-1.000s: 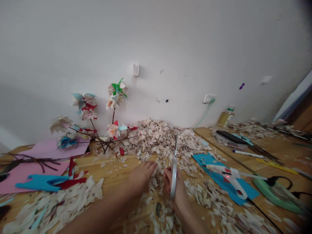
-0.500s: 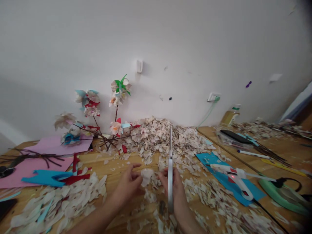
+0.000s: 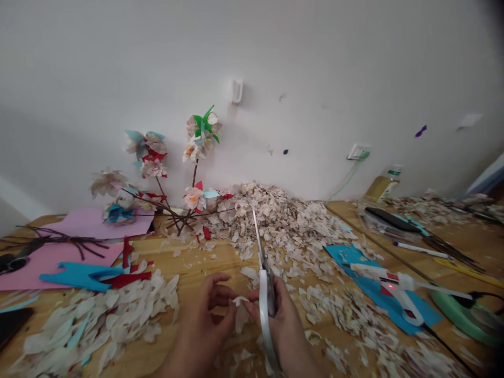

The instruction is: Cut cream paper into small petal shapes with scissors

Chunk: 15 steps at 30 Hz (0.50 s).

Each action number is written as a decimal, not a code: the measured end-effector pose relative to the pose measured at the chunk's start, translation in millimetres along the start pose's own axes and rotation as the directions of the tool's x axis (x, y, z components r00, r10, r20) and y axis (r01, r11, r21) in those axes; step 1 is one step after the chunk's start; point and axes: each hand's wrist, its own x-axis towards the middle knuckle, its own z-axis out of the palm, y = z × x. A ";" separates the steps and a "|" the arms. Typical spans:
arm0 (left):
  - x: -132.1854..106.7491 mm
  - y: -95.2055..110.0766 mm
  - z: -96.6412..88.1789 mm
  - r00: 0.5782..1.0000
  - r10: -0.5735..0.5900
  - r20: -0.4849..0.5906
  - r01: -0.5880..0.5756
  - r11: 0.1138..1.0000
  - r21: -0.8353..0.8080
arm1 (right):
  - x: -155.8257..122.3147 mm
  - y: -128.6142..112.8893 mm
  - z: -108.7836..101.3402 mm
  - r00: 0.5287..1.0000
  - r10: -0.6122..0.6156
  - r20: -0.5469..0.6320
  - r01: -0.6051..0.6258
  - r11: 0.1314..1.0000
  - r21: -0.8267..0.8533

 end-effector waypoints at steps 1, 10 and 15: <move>1.2 -0.5 0.3 1.000 -0.006 0.001 0.006 1.000 -0.008 | -0.2 -0.2 -0.1 1.000 0.012 0.001 -0.012 1.000 0.005; 7.4 -4.0 -5.3 0.996 -0.084 0.014 0.085 0.996 -0.031 | -3.8 6.7 -5.4 0.998 -0.062 0.034 0.069 0.956 -0.286; 4.8 -3.3 -4.7 0.997 -0.059 0.048 0.060 0.998 -0.019 | -6.0 -2.2 -4.1 0.997 -0.071 -0.010 0.066 0.963 -0.261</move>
